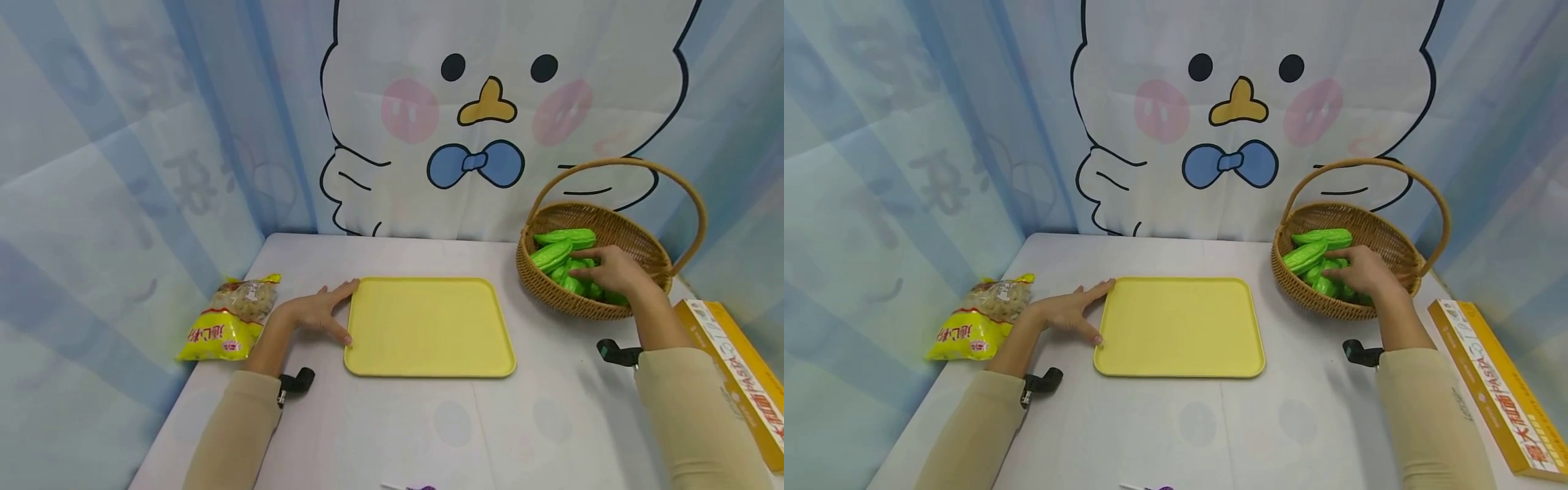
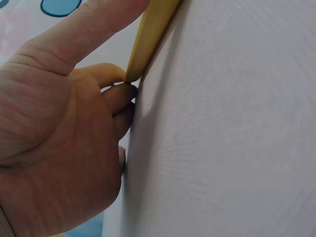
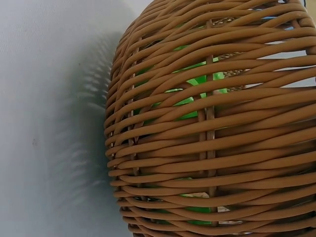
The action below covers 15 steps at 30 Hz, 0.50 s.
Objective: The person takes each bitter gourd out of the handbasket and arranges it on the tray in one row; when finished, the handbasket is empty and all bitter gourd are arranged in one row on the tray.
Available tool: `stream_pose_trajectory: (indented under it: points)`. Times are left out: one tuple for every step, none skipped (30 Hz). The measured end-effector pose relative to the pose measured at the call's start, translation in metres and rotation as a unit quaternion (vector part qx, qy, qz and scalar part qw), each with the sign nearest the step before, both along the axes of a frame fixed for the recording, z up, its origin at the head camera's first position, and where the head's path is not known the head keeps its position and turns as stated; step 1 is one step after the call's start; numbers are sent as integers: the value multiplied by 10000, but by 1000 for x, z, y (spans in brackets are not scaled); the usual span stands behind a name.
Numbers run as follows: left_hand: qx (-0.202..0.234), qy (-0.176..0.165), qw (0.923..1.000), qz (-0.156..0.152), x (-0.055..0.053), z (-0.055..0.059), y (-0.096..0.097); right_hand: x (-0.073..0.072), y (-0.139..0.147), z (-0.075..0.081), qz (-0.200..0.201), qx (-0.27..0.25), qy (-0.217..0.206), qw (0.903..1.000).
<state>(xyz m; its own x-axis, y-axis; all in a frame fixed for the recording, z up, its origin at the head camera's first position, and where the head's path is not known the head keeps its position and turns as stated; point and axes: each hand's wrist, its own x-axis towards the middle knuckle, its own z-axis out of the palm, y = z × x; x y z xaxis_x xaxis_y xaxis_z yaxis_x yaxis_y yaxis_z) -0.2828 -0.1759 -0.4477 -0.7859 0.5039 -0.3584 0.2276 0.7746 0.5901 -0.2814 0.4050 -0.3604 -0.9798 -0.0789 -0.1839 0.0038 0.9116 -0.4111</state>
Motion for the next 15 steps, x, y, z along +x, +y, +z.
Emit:
stream_pose_trajectory:
  points:
    - [7, -2, 10000, -1, 0, 0, 0, 0, 0, 0, -27, -32, 12, 10000]
    - [12, -11, 10000, 0, 0, -1, 0, 0, 0, 0, -53, -68, 31, 10000]
    - [15, -20, 10000, -1, 0, -1, 0, 0, 0, 0, -76, -107, 58, 9999]
    - [11, -31, 10000, -3, 0, -1, 0, 0, 0, 0, -97, -142, 89, 9998]
    - [11, -40, 10000, 3, 0, 0, 0, 1, 0, 1, -111, -172, 131, 9997]
    - [8, -52, 10000, 16, 0, 0, 0, 1, -1, 1, -126, -202, 180, 9996]
    - [2, -55, 10000, 24, 0, 1, 0, 2, -1, 2, -145, -228, 235, 9994]
    - [0, -60, 10000, 36, 0, 1, 1, 2, -1, 3, -160, -243, 303, 9991]
    - [3, -62, 10000, 44, 0, 2, 1, 3, -1, 4, -176, -250, 380, 9988]
    - [13, -71, 10000, 51, 0, 2, 1, 4, -1, 4, -193, -235, 459, 9985]
    - [26, -72, 10000, 62, 0, 2, 1, 4, -1, 5, -220, -206, 560, 9980]
    - [31, -82, 9999, 72, 0, 2, 1, 4, -1, 6, -244, -179, 649, 9974]
    - [29, -91, 9999, 75, 0, 2, 1, 4, -2, 7, -270, -151, 744, 9968]
    - [23, -95, 9999, 80, 0, 2, 1, 5, -3, 8, -306, -127, 844, 9959]
    - [17, -94, 9999, 78, 0, 2, 1, 6, -3, 9, -354, -114, 921, 9951]
